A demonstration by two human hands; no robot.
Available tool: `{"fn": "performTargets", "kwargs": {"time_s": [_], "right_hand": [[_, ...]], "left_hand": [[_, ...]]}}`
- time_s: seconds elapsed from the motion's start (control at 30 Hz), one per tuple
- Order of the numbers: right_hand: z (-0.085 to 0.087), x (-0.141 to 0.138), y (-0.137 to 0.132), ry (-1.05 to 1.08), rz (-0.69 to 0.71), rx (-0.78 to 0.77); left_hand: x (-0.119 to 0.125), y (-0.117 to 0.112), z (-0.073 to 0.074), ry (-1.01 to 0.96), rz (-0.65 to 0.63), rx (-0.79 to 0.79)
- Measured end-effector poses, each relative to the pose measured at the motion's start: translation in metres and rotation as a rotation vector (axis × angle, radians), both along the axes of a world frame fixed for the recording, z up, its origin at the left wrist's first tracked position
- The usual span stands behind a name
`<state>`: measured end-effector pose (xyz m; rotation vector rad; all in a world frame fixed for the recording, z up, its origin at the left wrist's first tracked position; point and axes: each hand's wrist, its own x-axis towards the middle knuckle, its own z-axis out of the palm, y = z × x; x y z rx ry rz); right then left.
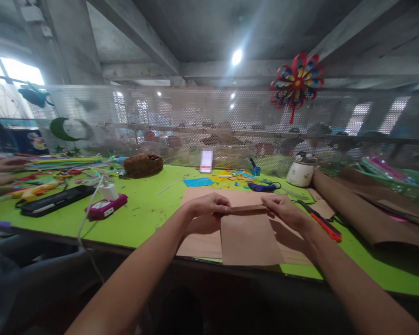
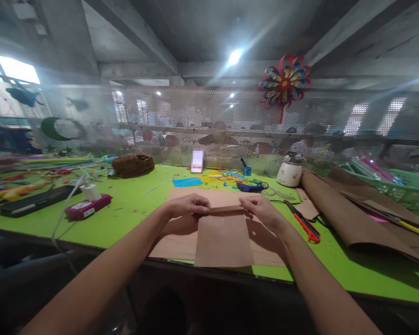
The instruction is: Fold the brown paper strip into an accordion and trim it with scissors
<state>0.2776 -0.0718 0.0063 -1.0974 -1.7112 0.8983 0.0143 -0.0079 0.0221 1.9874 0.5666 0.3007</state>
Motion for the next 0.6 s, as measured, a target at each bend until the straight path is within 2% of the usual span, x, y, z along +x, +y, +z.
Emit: {"fn": "performTargets", "kwargs": {"time_s": [0.07, 0.13, 0.23, 0.33, 0.43, 0.5, 0.53, 0.6], "right_hand": [[0.000, -0.004, -0.002, 0.199, 0.023, -0.022], [0.001, -0.011, -0.007, 0.309, 0.133, -0.130], [0.003, -0.023, -0.017, 0.318, 0.293, -0.226], [0.006, -0.031, -0.022, 0.260, 0.400, -0.199], [0.007, -0.034, -0.024, 0.214, 0.438, -0.082], [0.006, -0.033, -0.024, 0.215, 0.458, -0.064], [0.005, -0.032, -0.023, 0.220, 0.454, -0.072], [0.003, -0.031, -0.022, 0.224, 0.394, -0.076]], "left_hand": [[0.001, -0.005, 0.003, -0.082, 0.003, -0.071], [0.004, -0.011, 0.005, -0.141, -0.016, -0.135], [0.010, -0.019, 0.005, -0.161, -0.103, -0.236], [0.016, -0.027, 0.001, -0.175, -0.149, -0.363], [0.021, -0.033, -0.004, -0.127, -0.222, -0.506], [0.026, -0.035, -0.008, -0.077, -0.311, -0.564], [0.027, -0.035, -0.009, -0.051, -0.341, -0.562], [0.030, -0.033, -0.011, -0.037, -0.274, -0.435]]}}
